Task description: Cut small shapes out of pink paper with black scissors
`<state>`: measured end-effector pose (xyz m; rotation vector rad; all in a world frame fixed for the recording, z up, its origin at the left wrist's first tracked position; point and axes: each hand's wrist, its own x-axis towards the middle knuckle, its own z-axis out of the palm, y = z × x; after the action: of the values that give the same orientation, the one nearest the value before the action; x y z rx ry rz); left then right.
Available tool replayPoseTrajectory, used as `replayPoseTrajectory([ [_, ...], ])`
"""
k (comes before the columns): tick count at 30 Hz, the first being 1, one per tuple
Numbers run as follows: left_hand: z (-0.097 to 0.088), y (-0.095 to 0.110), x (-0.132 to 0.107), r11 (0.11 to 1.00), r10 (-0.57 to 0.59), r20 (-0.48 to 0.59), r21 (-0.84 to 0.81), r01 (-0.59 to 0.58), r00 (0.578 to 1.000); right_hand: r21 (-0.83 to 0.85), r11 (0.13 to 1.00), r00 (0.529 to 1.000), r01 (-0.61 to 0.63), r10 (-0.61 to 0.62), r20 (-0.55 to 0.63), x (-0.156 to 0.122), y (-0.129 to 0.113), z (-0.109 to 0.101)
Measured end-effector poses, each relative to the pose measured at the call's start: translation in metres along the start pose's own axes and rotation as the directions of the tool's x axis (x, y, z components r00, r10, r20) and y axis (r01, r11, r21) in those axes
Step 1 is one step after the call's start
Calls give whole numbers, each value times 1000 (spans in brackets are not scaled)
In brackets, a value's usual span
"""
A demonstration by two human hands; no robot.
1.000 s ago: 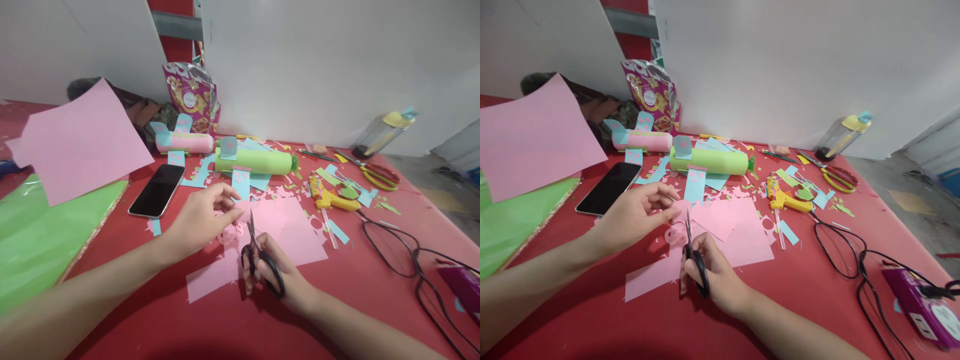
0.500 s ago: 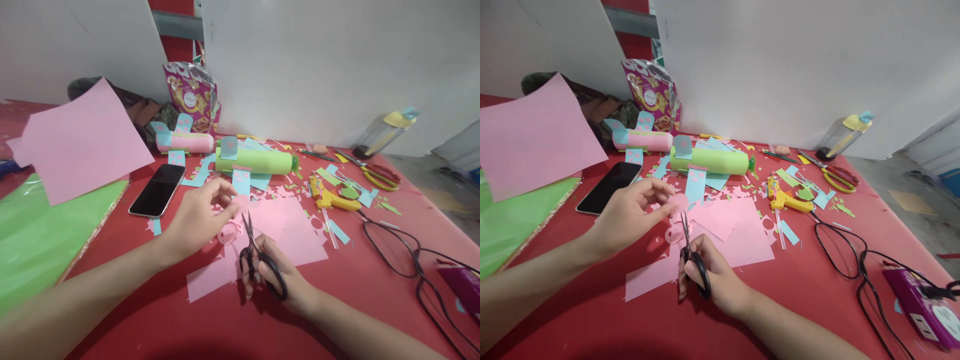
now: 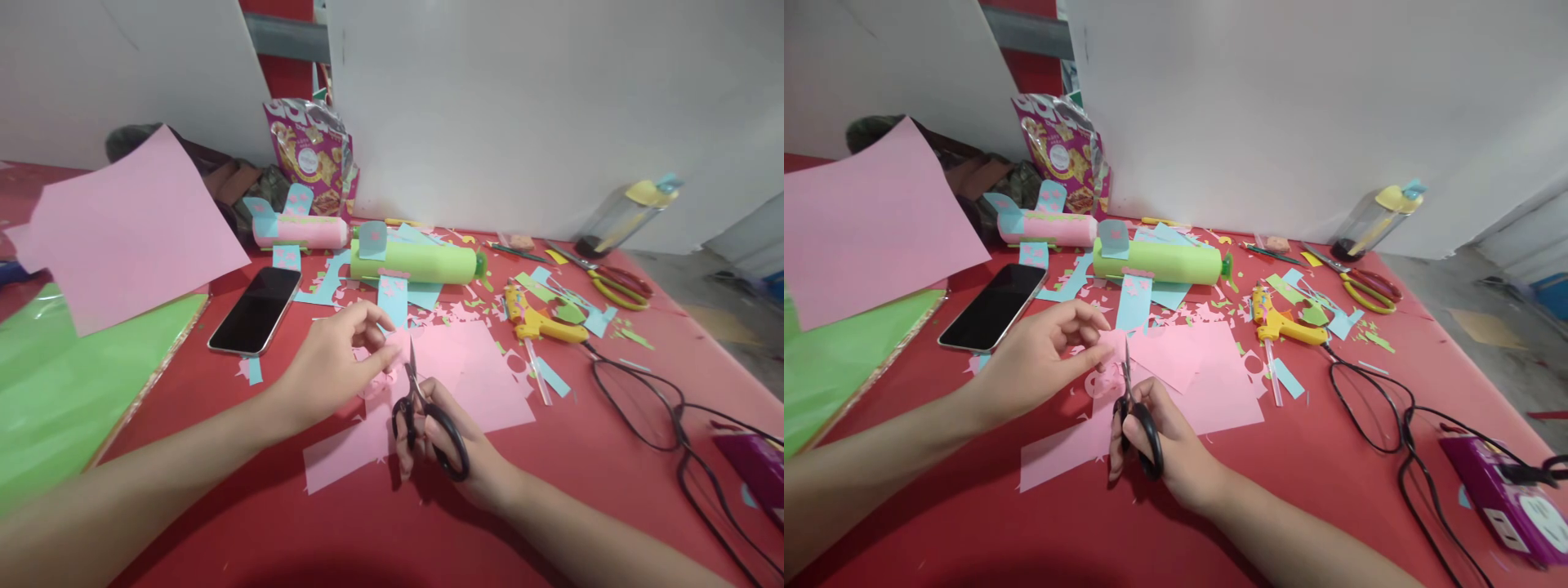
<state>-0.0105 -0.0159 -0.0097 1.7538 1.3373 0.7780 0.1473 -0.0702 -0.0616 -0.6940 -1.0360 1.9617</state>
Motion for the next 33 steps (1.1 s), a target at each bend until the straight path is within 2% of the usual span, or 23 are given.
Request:
replayPoseTrajectory([
  [3, -1, 3, 1, 996, -33, 46, -83, 37, 998, -23, 1000, 1000, 6, -6, 1, 0, -1, 1],
  [6, -2, 2, 2, 992, -46, 28, -112, 49, 999, 14, 1000, 1000, 7, -7, 8, -1, -2, 2],
  [12, 0, -4, 0, 999, 35, -47, 27, -34, 998, 107, 993, 995, -43, 33, 91, -1, 1, 0],
  [17, 4, -2, -3, 993, 87, -69, 86, -81, 994, 225, 969, 992, -98, 78, 94, -1, 1, 1],
  [27, 2, -1, 0, 992, -30, 59, -120, 37, 998, 199, 978, 998, -56, 50, 32, 0, -2, 2],
  [33, -5, 1, 3, 984, -65, 163, -151, 90, 984, 79, 996, 996, -41, 34, 86, 1, -3, -3],
])
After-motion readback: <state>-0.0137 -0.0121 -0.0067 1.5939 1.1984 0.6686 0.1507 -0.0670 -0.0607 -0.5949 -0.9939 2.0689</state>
